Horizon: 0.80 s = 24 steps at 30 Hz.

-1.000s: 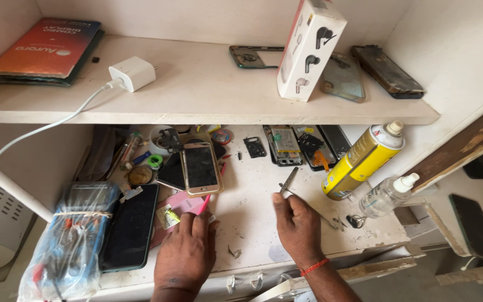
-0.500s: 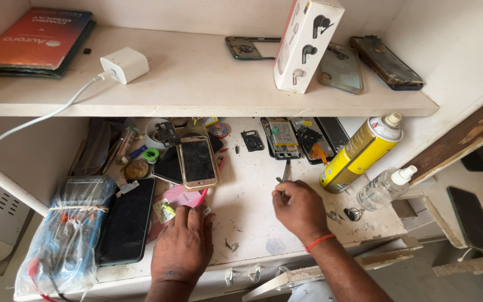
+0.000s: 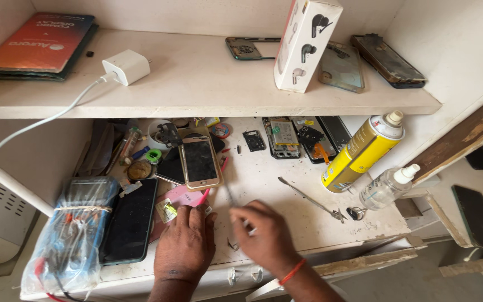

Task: The person cleans a workbench, then picks up a smartphone and removes its back cover. The person then picks up another phone and removes its back cover as well. The person places the removed back covers on the workbench.

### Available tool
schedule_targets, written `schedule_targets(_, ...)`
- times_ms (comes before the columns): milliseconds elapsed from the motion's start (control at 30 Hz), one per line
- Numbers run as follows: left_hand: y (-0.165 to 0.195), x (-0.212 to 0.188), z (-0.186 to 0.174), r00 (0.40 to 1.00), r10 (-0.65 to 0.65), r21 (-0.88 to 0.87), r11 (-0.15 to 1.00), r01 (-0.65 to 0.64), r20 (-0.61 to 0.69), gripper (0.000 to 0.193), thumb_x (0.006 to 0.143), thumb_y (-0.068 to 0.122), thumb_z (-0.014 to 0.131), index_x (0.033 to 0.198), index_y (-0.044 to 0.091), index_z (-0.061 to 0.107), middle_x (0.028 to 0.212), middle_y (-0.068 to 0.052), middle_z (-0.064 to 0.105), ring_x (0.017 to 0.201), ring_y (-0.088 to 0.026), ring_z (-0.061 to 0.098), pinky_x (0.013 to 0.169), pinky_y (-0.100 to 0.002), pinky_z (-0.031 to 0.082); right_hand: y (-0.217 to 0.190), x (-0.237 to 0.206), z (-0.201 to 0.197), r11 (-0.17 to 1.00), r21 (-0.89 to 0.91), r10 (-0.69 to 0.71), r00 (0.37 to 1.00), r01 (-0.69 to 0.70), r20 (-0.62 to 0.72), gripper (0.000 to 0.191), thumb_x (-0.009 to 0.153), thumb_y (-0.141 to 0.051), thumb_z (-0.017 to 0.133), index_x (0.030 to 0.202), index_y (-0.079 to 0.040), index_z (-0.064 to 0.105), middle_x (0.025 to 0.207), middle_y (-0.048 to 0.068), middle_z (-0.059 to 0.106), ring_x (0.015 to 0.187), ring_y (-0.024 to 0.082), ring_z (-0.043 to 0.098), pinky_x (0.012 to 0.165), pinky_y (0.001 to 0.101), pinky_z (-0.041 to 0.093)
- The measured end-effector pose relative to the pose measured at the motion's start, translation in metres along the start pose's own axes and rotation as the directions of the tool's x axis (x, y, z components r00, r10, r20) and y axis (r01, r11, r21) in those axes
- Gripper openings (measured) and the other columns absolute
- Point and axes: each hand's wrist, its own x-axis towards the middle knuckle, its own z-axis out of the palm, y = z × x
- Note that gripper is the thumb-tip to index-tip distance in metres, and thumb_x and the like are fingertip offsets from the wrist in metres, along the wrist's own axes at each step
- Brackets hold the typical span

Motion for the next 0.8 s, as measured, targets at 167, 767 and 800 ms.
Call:
schedule_targets(167,-0.005,0.002,0.001,1.0,0.002,-0.017,1.0,-0.002,-0.01,0.031,0.096,0.037,0.056,0.108,0.009,0.06,0.098,-0.013,0.062,0.081,-0.034,0.069,0.07,-0.048,0.057,0.003,-0.004,-0.002,0.978,-0.117,-0.166,0.984,0.173,0.069,0.028,0.084,-0.018,0.08,0.109,-0.005,0.074,0.09,0.01,0.072,0.083,0.027,0.07,0.072,0.0379,0.057)
schedule_targets(767,-0.006,0.005,0.003,0.999,-0.035,-0.026,0.999,0.035,0.01,0.033,0.096,0.037,0.054,0.114,0.009,0.058,0.101,-0.014,0.062,0.081,-0.037,0.069,0.069,-0.05,0.057,0.047,0.002,-0.027,0.924,-0.36,-0.196,0.969,0.131,-0.15,0.012,0.09,-0.007,0.064,0.102,-0.006,0.061,0.09,0.012,0.07,0.083,0.034,0.068,0.076,0.0443,0.055)
schedule_targets(800,-0.005,0.005,0.004,0.999,-0.04,-0.011,0.999,0.04,0.025,0.033,0.097,0.038,0.054,0.111,0.009,0.058,0.101,-0.014,0.061,0.082,-0.037,0.069,0.07,-0.05,0.057,0.04,-0.001,-0.018,0.939,-0.328,-0.154,0.979,0.103,-0.132,0.009,0.091,-0.009,0.066,0.099,-0.008,0.062,0.089,0.011,0.071,0.081,0.033,0.069,0.073,0.0435,0.056)
